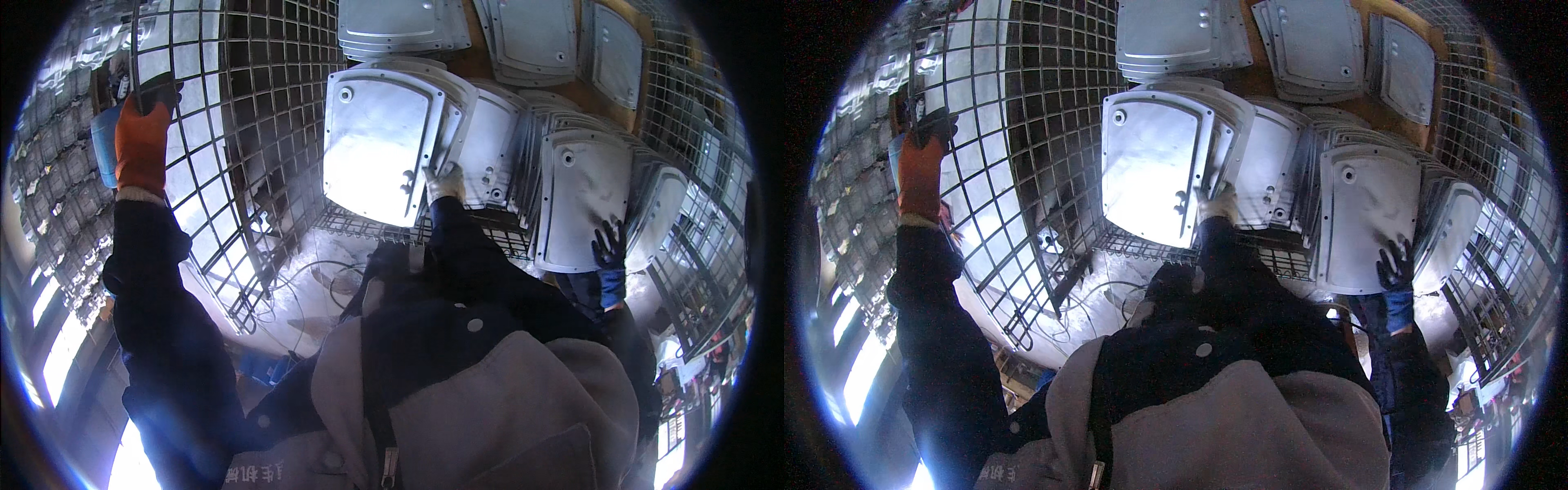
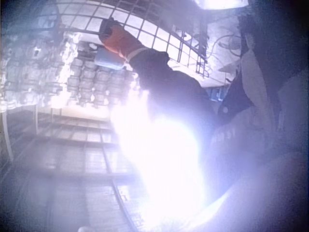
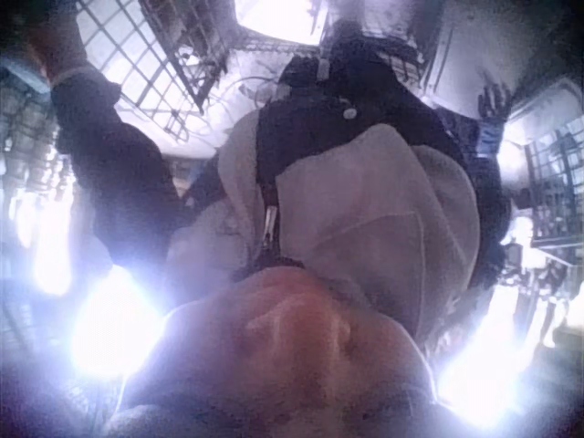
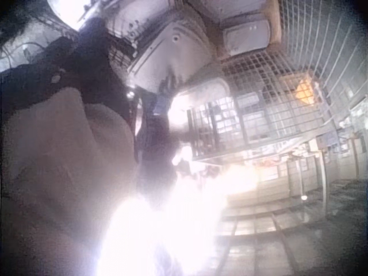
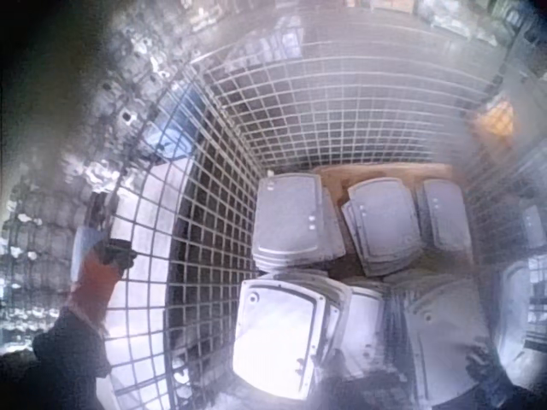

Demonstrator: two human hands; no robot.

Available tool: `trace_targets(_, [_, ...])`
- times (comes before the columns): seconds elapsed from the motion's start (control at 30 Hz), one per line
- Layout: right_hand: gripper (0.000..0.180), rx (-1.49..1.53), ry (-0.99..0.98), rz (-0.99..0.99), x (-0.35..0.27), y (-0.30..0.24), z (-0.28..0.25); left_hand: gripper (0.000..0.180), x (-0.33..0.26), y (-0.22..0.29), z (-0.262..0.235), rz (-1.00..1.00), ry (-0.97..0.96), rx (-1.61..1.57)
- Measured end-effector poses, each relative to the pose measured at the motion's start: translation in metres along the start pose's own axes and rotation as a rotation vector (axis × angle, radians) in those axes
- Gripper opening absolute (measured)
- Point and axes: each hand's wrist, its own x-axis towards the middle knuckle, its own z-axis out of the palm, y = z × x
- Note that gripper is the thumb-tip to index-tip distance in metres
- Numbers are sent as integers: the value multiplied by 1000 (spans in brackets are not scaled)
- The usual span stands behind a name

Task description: The person wipes the surface of metal panels with a cloth, then places them into a wire mesh bin. The person repeats this process for multiple panels, handling them one at a time and stacking them in the bin.

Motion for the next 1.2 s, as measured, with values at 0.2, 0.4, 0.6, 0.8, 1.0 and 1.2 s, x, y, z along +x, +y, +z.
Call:
trace_targets(0.2, [63, -337, -55, 105, 4, -46, 6, 32, 0, 7, 1, -20, 39, 50])
trace_targets(0.4, [56, 1423, -377, 846, -8, -70, 18, 32, -12, 21, 1, -40, 58, 101])
trace_targets(0.6, [49, 385, -453, -48, 3, -132, 73, 37, -17, 33, 2, -4, 117, 73])
trace_targets(0.8, [66, 677, -569, 199, 23, -137, 80, 34, -27, 54, 1, -21, 135, 132])
trace_targets(1.0, [48, 329, -738, -12, 16, -158, 74, 33, -35, 74, -1, -38, 138, 125])
trace_targets(1.2, [66, 752, -715, 264, 9, -201, 57, 31, -36, 78, 1, -114, 116, 44])
